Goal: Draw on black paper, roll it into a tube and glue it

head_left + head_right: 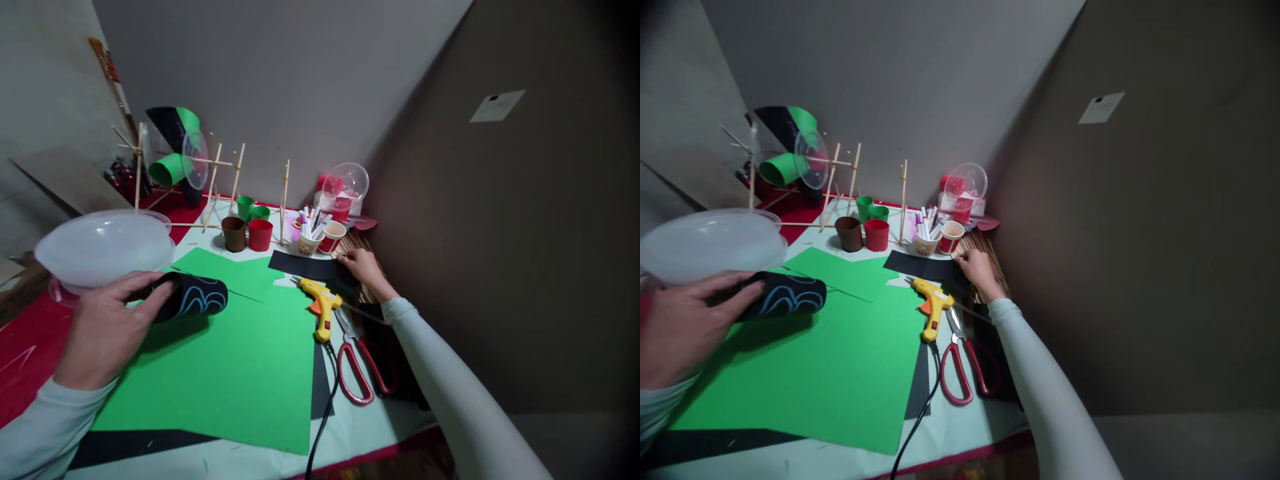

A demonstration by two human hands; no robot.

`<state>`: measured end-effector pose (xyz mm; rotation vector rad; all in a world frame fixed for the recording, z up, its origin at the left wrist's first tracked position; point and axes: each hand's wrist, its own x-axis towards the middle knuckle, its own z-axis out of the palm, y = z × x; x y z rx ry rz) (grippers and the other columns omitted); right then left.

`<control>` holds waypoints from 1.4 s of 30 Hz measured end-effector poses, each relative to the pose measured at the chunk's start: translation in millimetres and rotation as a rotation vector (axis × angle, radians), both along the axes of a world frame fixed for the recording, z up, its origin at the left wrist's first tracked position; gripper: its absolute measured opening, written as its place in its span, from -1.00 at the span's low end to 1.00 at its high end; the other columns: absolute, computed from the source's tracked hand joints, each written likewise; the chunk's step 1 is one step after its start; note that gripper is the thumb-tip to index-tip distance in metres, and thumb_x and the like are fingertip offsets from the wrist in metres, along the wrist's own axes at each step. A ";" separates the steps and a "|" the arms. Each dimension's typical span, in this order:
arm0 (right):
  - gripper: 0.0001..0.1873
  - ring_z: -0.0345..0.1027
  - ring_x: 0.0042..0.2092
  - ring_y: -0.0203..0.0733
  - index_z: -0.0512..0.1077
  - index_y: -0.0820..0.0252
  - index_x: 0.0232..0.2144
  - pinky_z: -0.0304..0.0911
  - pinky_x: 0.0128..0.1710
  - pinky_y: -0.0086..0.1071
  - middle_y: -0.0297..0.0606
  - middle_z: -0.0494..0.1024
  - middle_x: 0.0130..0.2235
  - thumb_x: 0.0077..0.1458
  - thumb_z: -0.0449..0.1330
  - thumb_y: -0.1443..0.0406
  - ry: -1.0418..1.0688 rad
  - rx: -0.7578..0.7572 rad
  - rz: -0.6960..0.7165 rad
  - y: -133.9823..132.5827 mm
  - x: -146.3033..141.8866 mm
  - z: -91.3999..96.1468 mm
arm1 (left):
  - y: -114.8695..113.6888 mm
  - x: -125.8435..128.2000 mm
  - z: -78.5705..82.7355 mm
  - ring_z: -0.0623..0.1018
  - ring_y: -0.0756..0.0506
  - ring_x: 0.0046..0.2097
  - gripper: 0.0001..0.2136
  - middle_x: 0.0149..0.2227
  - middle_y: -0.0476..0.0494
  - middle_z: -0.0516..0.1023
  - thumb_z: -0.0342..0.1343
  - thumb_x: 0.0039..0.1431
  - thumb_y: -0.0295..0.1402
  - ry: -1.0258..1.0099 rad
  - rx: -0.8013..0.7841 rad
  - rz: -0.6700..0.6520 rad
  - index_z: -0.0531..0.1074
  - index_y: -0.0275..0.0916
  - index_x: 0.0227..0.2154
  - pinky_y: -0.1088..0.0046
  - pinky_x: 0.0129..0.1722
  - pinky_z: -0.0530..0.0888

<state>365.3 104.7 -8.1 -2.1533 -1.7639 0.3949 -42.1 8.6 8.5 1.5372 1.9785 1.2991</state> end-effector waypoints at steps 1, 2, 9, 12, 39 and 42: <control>-0.63 0.49 0.02 -0.03 0.43 0.19 0.10 0.47 -0.01 -0.06 -0.13 0.51 0.11 0.32 0.24 0.17 -0.036 0.008 -0.020 -0.7 2.8 0.0 | 0.4 0.4 -0.7 0.67 -0.37 -0.09 -0.73 -0.22 -0.23 0.74 0.13 -0.23 -0.08 -0.005 -0.006 -0.025 0.54 -0.14 -0.52 0.05 0.10 0.52; -0.63 0.49 0.03 -0.04 0.43 0.18 0.11 0.47 -0.01 -0.06 -0.12 0.50 0.11 0.32 0.24 0.17 -0.070 0.017 -0.039 -2.0 5.7 0.4 | 0.8 0.8 -1.4 0.67 -0.37 -0.09 -0.74 -0.22 -0.21 0.74 0.14 -0.21 -0.09 -0.011 -0.013 -0.050 0.55 -0.14 -0.51 0.06 0.10 0.52; -0.62 0.49 0.01 -0.05 0.42 0.19 0.12 0.47 -0.02 -0.06 -0.12 0.51 0.10 0.32 0.23 0.17 -0.193 0.087 -0.082 -24.2 30.1 8.1 | 2.1 0.2 -8.5 0.67 -0.31 -0.09 -0.69 -0.18 -0.14 0.74 0.20 -0.05 -0.09 -0.038 -0.027 -0.182 0.63 -0.20 -0.37 0.19 0.05 0.54; -0.61 0.49 0.02 -0.04 0.41 0.19 0.12 0.47 -0.01 -0.05 -0.12 0.51 0.10 0.32 0.24 0.16 -0.227 0.103 -0.088 -33.5 38.4 9.5 | 5.3 -2.3 -15.5 0.67 -0.25 -0.14 -0.67 -0.23 -0.12 0.73 0.16 0.06 -0.08 -0.040 -0.017 -0.221 0.64 -0.22 -0.31 0.25 -0.06 0.58; -0.75 0.38 -0.40 -0.22 0.33 0.11 -0.25 0.29 -0.43 -0.38 -0.39 0.42 -0.40 0.12 0.24 0.13 0.557 0.511 0.191 -135.6 -148.9 16.7 | 20.1 -25.8 26.3 0.60 -0.21 -0.28 -0.57 -0.37 -0.12 0.66 0.21 -0.04 0.08 -0.029 -0.079 -0.578 0.62 -0.24 -0.39 0.28 -0.22 0.55; -0.77 0.37 -0.41 -0.21 0.32 0.11 -0.15 0.26 -0.43 -0.37 -0.42 0.40 -0.41 0.15 0.21 0.22 0.557 0.388 0.278 -137.0 -171.5 -11.7 | 20.0 -24.4 33.4 0.61 -0.24 -0.25 -0.64 -0.34 -0.14 0.67 0.20 -0.09 -0.01 0.040 -0.069 -0.573 0.64 -0.21 -0.40 0.27 -0.20 0.55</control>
